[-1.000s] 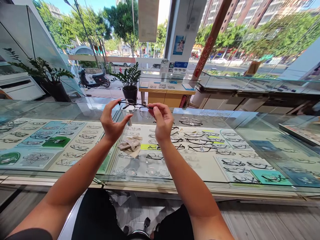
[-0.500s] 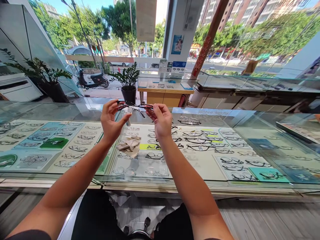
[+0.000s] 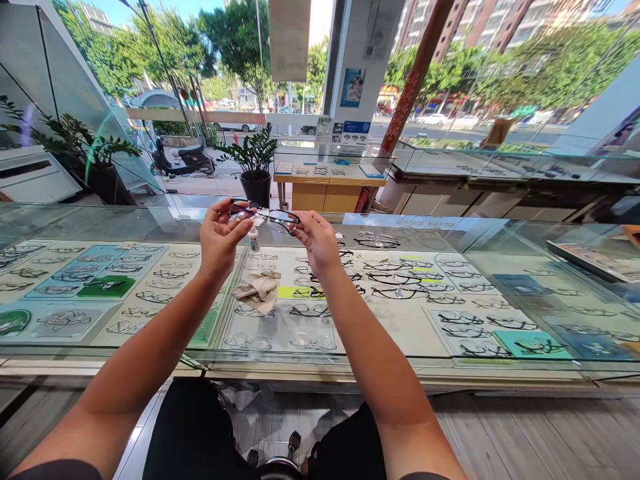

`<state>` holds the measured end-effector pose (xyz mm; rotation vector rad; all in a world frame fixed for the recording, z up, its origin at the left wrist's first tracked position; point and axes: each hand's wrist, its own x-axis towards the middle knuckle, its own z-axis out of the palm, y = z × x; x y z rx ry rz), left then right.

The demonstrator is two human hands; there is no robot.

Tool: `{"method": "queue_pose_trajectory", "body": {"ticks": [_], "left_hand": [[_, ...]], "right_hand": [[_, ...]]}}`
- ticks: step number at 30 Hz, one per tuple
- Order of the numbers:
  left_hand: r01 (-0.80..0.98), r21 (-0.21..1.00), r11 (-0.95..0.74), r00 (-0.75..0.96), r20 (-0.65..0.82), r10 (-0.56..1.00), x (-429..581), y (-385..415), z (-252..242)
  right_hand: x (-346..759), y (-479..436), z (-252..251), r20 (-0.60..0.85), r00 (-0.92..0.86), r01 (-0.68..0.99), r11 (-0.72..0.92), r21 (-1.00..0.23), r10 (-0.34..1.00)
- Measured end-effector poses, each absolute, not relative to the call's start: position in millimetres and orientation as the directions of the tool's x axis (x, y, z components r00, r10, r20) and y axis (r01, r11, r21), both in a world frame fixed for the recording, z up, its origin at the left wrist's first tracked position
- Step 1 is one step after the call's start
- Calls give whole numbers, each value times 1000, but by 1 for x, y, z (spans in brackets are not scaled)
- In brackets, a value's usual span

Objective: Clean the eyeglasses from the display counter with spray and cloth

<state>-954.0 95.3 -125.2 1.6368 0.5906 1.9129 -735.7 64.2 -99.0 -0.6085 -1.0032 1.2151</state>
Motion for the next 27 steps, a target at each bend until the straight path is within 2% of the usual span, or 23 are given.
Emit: {"method": "queue_pose_trajectory", "body": {"ticks": [4,10,19,27], "left_hand": [[-55,663,-747,-13,747,664,-962,102,-125],[-94,686,-721,205,722,661,-961,94,-118],[-105,673,-732,247,731,636,-956,87,-115],[-83,684,-725,285,713,641,-954,85,-116]], "right_hand": [[-724,67,-94,253,-158,-409,170,-897,954],[-716,66,-91,211,-323,-261,127,-957,923],[-718,66,-95,172,-405,-181,106,-978,898],[-721,67,-97,178,-394,-149,128,-980,902]]}}
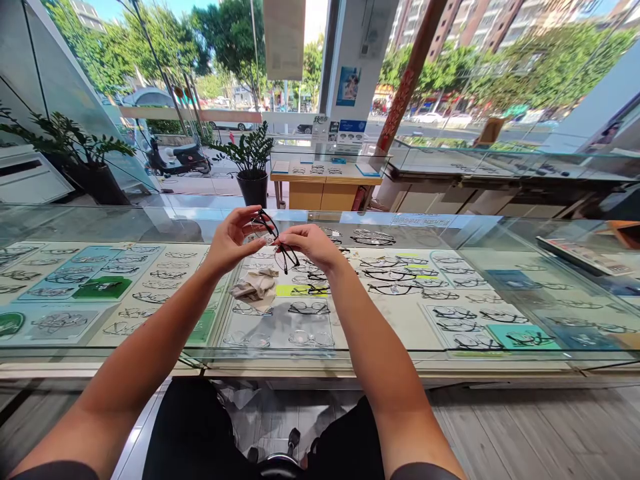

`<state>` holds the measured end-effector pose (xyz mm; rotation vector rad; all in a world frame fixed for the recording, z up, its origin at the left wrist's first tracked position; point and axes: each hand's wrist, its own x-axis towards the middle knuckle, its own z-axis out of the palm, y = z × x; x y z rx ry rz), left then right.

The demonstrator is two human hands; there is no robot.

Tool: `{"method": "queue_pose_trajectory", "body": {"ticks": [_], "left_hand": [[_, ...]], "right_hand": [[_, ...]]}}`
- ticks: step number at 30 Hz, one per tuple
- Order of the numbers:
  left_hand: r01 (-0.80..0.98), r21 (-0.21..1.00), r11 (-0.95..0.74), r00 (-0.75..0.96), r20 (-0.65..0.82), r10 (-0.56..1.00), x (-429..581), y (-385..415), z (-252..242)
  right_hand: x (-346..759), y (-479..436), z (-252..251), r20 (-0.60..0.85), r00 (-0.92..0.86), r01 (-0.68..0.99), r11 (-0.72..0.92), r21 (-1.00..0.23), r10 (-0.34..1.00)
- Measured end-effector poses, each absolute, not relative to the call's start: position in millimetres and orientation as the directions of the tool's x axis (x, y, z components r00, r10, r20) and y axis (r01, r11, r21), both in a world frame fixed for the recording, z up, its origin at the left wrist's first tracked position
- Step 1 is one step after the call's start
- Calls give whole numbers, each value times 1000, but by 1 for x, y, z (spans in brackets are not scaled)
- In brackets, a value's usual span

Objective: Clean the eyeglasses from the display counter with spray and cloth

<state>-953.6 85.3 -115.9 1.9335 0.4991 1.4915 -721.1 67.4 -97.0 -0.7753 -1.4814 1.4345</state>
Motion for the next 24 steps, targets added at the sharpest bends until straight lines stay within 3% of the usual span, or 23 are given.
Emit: {"method": "queue_pose_trajectory", "body": {"ticks": [4,9,12,16,24], "left_hand": [[60,633,-772,198,750,631,-953,82,-118],[469,423,-776,-18,882,471,-953,75,-121],[622,326,-712,-19,915,402,-950,72,-125],[636,304,-710,61,897,438,-944,71,-131],[535,316,-783,121,889,441,-937,75,-140]], "right_hand": [[-722,70,-100,200,-289,-188,149,-971,936],[-719,81,-105,176,-144,-283,130,-950,974],[-711,85,-102,189,-63,-344,156,-926,980],[-683,83,-91,121,136,-402,166,-900,983],[-605,55,-89,-218,388,-438,-29,-899,896]]}}
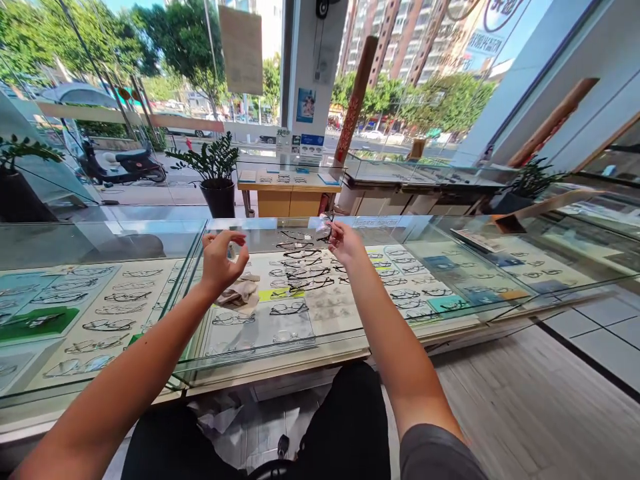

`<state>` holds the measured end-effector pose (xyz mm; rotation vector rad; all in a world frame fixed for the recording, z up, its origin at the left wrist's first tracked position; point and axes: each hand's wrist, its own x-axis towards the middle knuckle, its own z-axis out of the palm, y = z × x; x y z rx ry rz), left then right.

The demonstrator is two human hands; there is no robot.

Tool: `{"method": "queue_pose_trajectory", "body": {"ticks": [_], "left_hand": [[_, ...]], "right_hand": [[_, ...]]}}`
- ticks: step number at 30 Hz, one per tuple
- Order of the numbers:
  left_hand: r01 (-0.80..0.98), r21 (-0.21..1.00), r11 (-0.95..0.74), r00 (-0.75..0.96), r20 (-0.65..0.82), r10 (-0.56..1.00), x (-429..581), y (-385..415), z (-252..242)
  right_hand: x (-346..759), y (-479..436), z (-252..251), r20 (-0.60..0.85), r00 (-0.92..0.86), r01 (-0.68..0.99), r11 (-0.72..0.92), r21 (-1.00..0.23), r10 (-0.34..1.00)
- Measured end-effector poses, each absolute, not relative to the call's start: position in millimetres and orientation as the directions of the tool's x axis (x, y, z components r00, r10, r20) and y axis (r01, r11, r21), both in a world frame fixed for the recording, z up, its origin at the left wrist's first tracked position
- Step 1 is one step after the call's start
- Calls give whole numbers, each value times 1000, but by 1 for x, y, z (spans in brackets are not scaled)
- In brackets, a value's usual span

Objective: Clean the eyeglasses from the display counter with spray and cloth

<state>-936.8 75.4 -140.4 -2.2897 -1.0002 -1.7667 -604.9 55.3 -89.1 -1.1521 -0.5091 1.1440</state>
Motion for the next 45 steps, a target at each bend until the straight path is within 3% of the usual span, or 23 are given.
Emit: {"method": "queue_pose_trajectory", "body": {"ticks": [7,23,37,45], "left_hand": [[520,346,-781,95,885,456,-935,85,-145],[456,355,-816,187,858,478,-936,91,-148],[442,369,-818,222,838,498,-938,90,-147],[432,355,-829,250,836,488,-938,87,-144]], "right_hand": [[-576,38,-109,-357,458,-474,-116,-873,814],[-554,52,-122,-454,396,-466,-251,-848,798],[-539,72,-124,-523,346,-375,-396,-838,779],[-530,76,-123,-508,327,-227,-455,-861,797]]}}
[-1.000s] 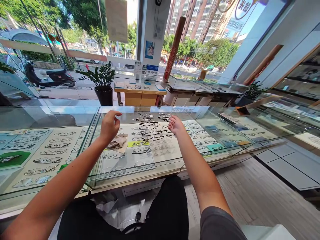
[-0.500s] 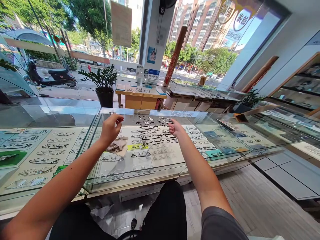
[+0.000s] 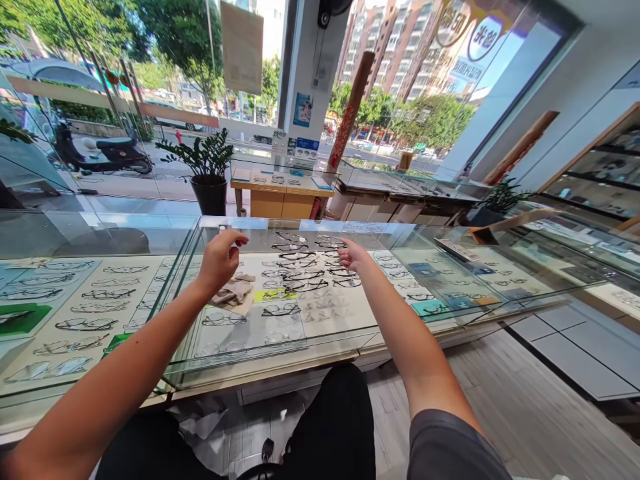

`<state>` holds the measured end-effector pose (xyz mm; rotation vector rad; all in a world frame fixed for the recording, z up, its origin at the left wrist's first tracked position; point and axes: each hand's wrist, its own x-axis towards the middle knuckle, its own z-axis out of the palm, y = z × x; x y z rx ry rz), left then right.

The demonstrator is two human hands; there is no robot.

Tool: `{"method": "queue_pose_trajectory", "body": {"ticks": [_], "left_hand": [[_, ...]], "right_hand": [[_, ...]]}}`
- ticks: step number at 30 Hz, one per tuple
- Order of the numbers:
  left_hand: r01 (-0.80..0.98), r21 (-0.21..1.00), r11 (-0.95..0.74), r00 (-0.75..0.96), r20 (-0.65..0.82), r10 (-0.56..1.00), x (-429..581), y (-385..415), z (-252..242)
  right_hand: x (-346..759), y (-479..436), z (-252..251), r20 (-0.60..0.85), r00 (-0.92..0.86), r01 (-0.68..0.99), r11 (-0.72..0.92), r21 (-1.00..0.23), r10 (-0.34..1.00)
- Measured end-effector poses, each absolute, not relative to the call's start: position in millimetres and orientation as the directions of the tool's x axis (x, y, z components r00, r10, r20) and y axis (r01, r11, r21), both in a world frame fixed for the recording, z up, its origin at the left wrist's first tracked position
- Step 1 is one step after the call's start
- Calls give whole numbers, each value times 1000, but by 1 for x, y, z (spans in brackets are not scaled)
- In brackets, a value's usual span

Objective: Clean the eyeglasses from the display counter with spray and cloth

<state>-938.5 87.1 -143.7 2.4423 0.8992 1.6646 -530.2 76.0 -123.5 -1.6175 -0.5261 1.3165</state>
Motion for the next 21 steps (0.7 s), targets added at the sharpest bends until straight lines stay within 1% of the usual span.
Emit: {"method": "queue_pose_trajectory", "body": {"ticks": [3,6,9,11,13,16,18,21], "left_hand": [[445,364,-818,269,817,510,-939,86,-142],[452,358,-817,280,812,511,-940,85,-141],[453,350,-820,284,815,505,-940,85,-140],[454,349,-820,282,816,504,-940,84,-140],[454,353,-818,275,818,506,-940,84,-140],[454,360,-815,271,816,511,-939,84,-140],[454,351,-819,273,820,502,-939,83,-140],[461,325,-826,287,826,485,-939,80,-138]], "right_hand": [[-527,76,-124,-495,333,-127,-482,-867,803],[-522,76,-122,-471,346,7,-505,-863,811],[-513,78,-118,-424,386,182,-518,-836,819],[-505,83,-115,-358,429,322,-511,-797,829],[-499,91,-113,-268,456,473,-486,-735,849],[-495,107,-113,-135,451,672,-435,-599,882],[-495,119,-115,-70,438,765,-413,-494,896],[-497,137,-120,-16,409,852,-388,-352,912]]}}
